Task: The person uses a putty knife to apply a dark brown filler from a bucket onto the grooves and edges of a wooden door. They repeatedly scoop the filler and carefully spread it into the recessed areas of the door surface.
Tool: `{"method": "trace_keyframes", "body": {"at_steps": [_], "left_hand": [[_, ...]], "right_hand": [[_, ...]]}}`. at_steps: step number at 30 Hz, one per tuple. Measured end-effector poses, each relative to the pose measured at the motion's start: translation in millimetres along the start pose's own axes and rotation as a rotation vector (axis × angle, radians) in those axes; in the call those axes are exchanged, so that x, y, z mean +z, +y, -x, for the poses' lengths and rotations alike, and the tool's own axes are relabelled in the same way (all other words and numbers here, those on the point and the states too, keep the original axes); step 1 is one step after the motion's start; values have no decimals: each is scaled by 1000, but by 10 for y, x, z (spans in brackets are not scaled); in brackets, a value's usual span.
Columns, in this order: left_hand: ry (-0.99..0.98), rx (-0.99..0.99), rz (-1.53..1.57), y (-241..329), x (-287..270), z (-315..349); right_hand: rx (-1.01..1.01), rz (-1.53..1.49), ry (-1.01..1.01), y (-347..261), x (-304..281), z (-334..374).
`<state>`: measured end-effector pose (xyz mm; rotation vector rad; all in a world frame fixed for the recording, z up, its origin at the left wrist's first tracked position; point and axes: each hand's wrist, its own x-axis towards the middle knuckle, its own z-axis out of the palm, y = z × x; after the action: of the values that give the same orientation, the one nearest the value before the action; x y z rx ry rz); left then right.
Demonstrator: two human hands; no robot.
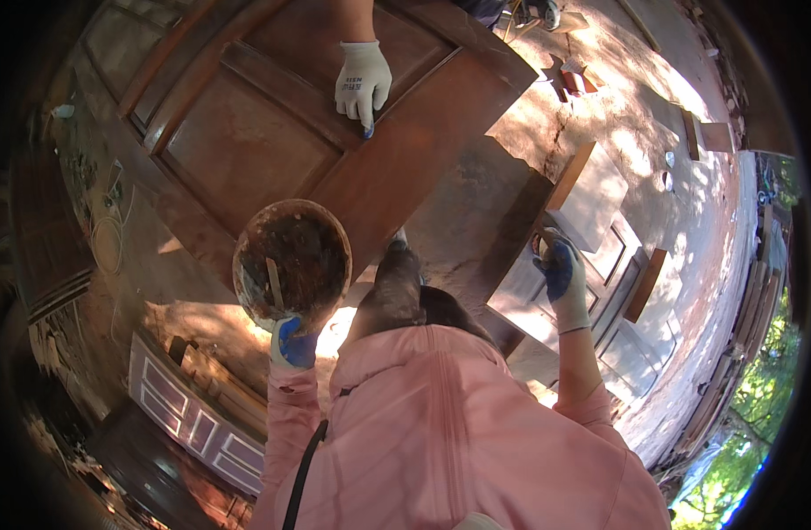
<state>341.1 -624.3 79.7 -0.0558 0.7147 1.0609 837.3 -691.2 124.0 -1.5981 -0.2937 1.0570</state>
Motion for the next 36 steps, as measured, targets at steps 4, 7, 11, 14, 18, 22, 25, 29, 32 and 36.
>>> {"method": "trace_keyframes", "body": {"at_steps": [4, 7, 11, 14, 18, 22, 25, 29, 32, 36], "left_hand": [[81, -5, 37, -25, 2, -262], [130, -8, -15, 42, 56, -437], [105, 150, -969, -15, -251, -526], [139, 160, -932, -34, -199, -502], [154, 113, -486, -143, 234, -436], [183, 146, 3, -420, 403, -392], [247, 200, 67, -651, 665, -410], [281, 224, 112, -900, 775, -488], [415, 336, -671, -1175, 1099, -551], [417, 430, -710, -1535, 808, -505]], "right_hand": [[-32, 166, -149, -54, 137, -119], [5, 146, -159, -85, 307, -208], [-333, 714, -270, -211, 418, -488], [-506, 771, -360, -400, 693, -750], [-220, 552, -414, -432, 978, -1123], [-385, 613, -595, -533, 1340, -1445], [-554, 717, -696, -615, 1376, -1694], [-316, 529, -712, -587, 1192, -2053], [-237, 505, -691, -640, 1013, -2333], [56, 272, -640, -898, 923, -2552]]}}
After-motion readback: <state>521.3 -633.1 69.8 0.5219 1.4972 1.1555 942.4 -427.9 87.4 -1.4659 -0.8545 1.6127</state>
